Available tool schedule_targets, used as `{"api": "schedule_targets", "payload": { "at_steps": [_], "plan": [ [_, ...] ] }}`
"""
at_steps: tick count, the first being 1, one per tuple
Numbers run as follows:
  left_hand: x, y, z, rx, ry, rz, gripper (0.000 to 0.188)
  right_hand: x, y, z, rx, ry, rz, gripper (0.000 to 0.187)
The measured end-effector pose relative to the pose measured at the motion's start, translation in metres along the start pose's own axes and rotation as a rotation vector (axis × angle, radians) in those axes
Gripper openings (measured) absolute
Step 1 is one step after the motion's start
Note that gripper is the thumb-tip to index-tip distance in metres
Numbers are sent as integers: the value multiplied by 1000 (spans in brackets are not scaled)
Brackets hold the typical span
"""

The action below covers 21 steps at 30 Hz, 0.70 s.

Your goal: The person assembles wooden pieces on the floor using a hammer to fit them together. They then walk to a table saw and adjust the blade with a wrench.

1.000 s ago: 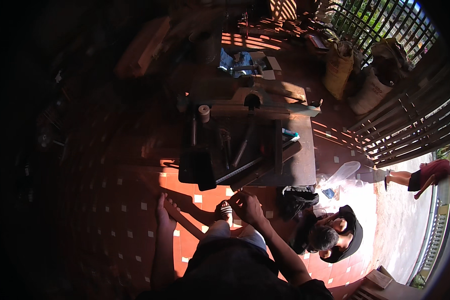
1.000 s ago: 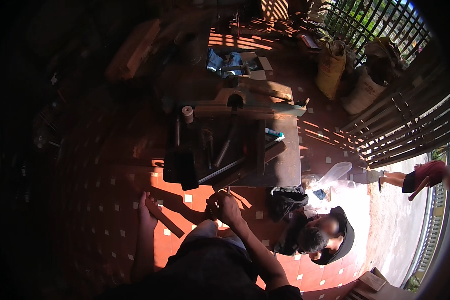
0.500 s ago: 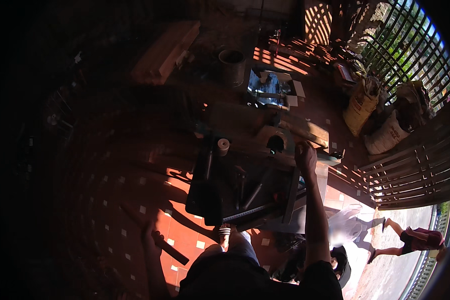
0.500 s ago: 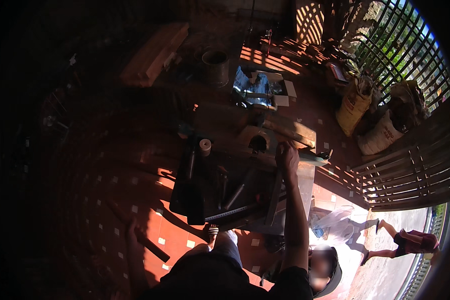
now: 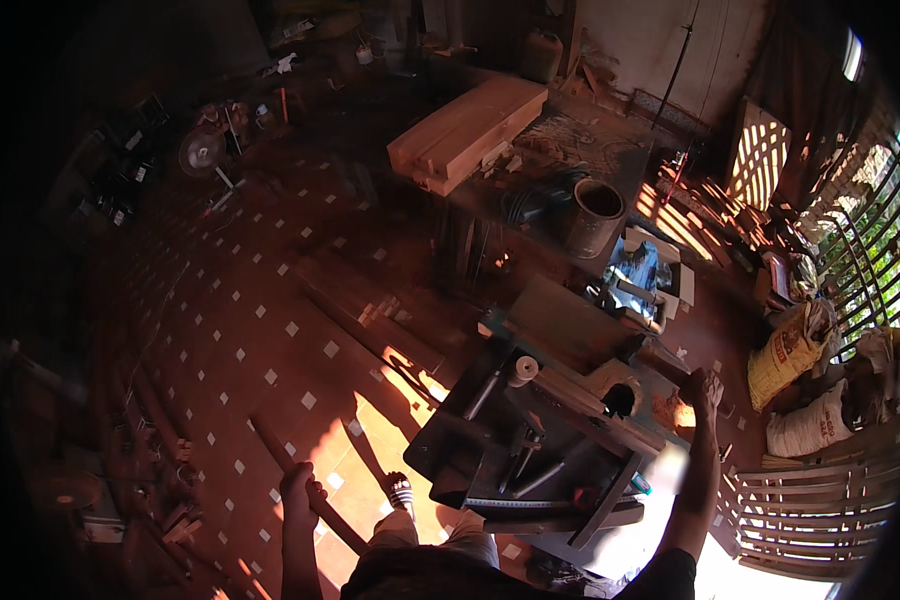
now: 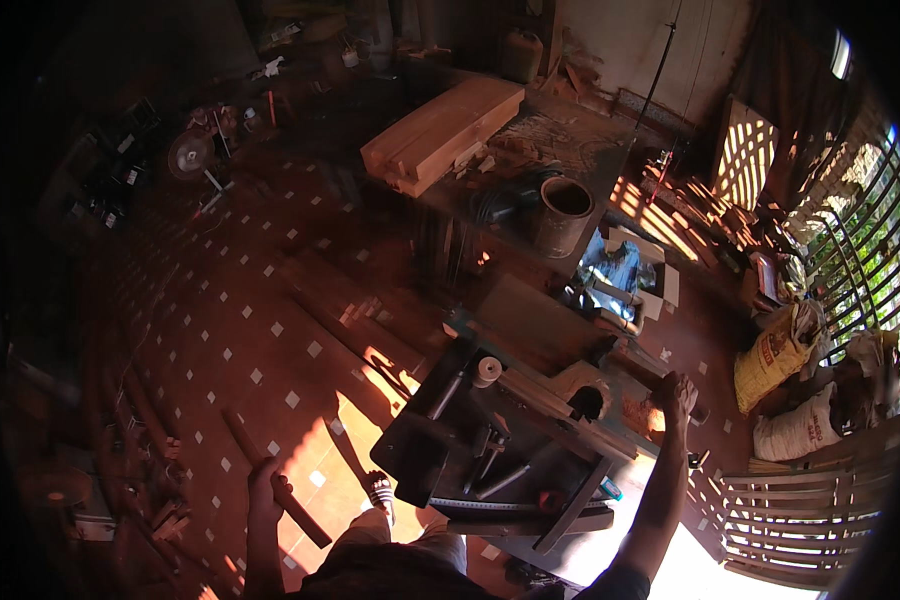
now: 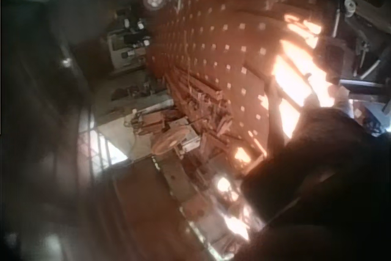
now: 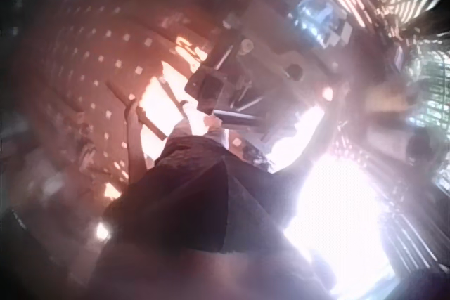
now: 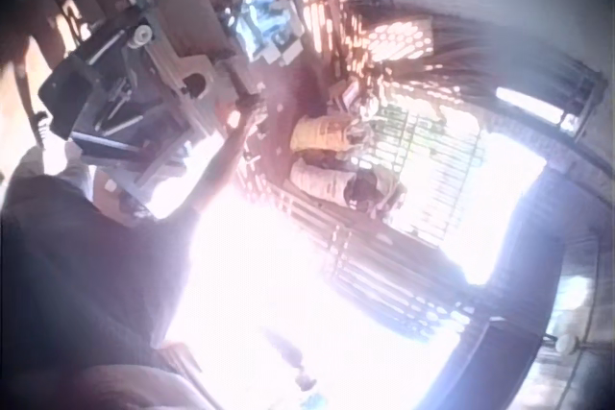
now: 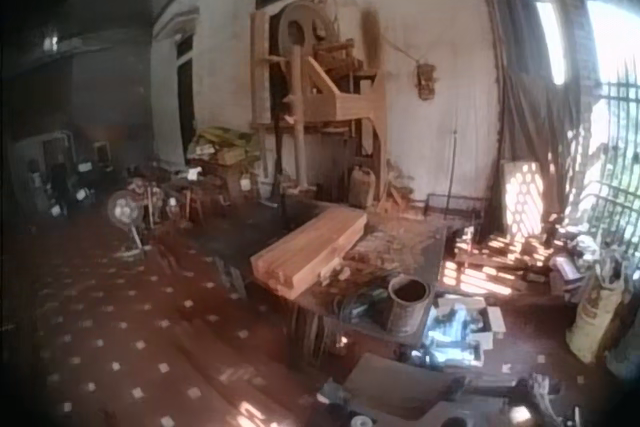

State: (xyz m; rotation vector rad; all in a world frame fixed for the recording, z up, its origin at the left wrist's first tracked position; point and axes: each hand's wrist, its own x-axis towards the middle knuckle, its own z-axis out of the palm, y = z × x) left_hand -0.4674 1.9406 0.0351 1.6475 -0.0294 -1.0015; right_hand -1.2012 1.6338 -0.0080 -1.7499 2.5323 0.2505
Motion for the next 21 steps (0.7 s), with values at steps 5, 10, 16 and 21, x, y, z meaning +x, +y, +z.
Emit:
{"api": "schedule_targets", "payload": {
  "at_steps": [5,10,16,21],
  "plan": [
    [43,15,11,-194,-120,-67,16,-40,-28,-60,78,221,141,17],
    [84,43,14,-191,-278,-102,17,-162,-177,-98,592,165,-306,41],
    [112,97,44,-69,-824,-119,19,-340,-380,-80,1122,-221,-213,44],
    [152,117,28,176,-1065,-147,20,-434,-505,-28,1169,-377,-388,46]
  ]
}}
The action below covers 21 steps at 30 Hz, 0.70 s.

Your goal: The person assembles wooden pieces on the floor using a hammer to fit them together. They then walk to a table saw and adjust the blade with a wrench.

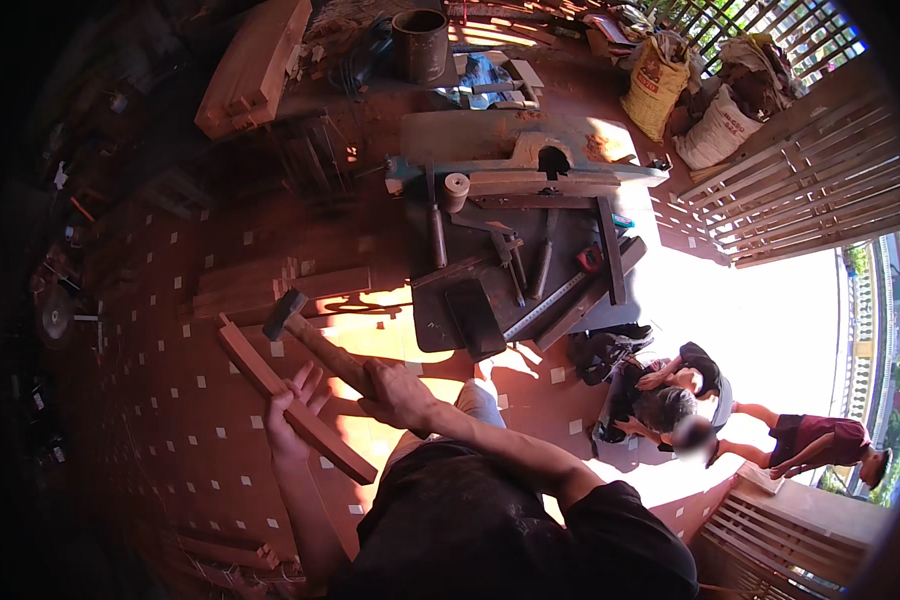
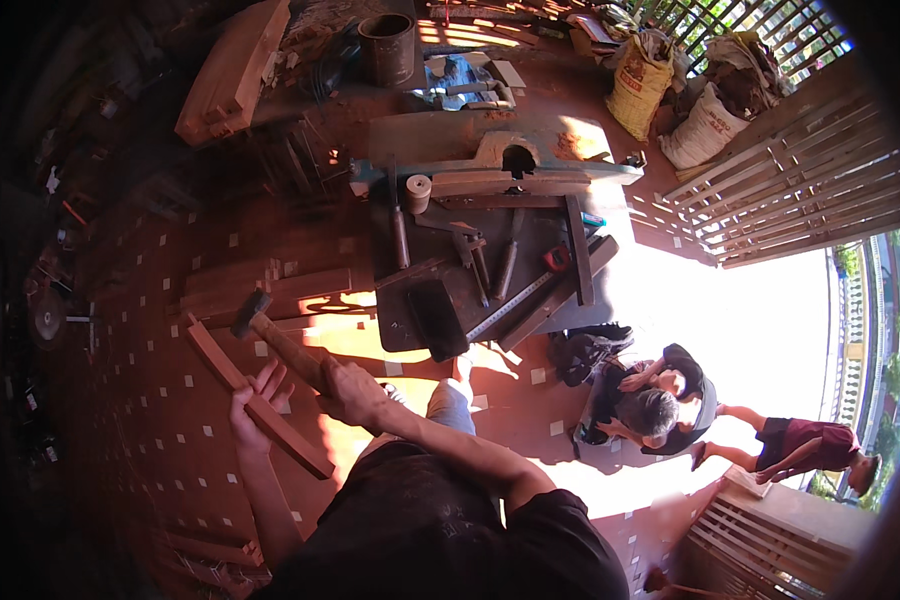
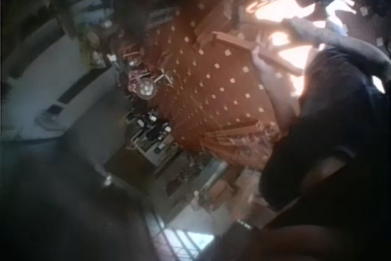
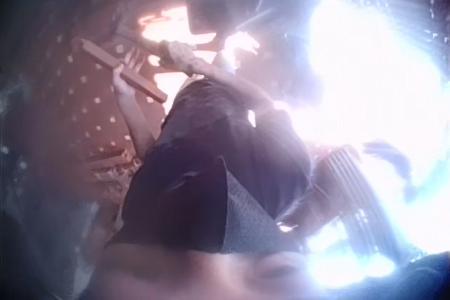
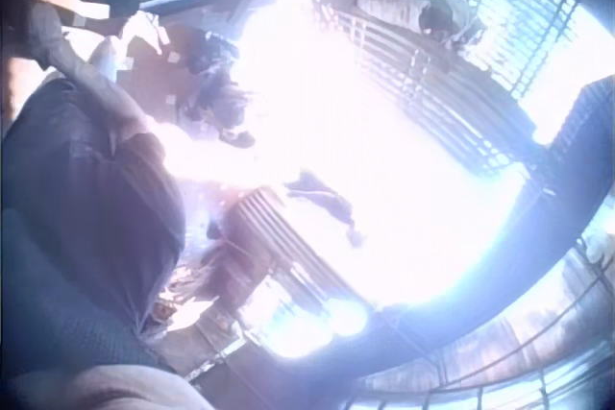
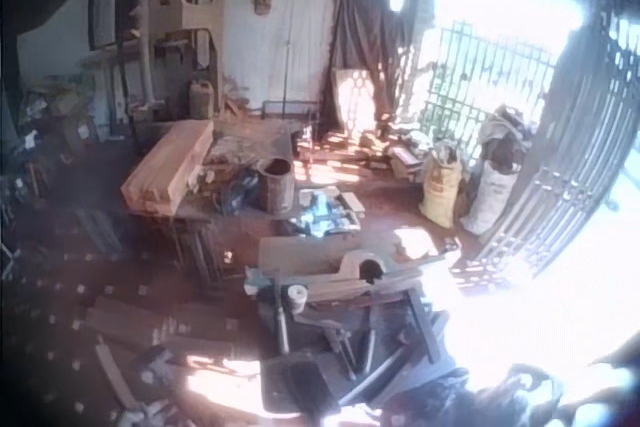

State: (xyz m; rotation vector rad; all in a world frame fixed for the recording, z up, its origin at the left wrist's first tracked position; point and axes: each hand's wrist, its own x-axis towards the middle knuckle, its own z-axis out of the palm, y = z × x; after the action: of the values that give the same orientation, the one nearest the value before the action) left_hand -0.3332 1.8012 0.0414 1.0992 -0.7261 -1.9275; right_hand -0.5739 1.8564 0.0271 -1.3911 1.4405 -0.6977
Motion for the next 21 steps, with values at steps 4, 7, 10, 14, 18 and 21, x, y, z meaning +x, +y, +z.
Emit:
{"api": "schedule_targets", "payload": {
  "at_steps": [4,7,10,14,18,21],
  "plan": [
    [-1,-5,-13,-36,-11,-130,18,-18,-5,68,-37,-57,-10,40],
    [-1,-19,-19,-165,-43,-106,14,-22,-9,73,-1,-153,11,43],
    [-4,-21,-9,-130,116,-24,12,-13,2,46,196,-326,-189,57],
    [0,-17,-25,-221,207,45,11,56,49,-44,-187,394,-157,38],
    [-4,5,-33,-228,331,123,11,148,140,-126,-644,866,171,53],
    [-34,12,-79,-307,468,141,13,182,144,-132,-603,684,408,41]
  ]
}}
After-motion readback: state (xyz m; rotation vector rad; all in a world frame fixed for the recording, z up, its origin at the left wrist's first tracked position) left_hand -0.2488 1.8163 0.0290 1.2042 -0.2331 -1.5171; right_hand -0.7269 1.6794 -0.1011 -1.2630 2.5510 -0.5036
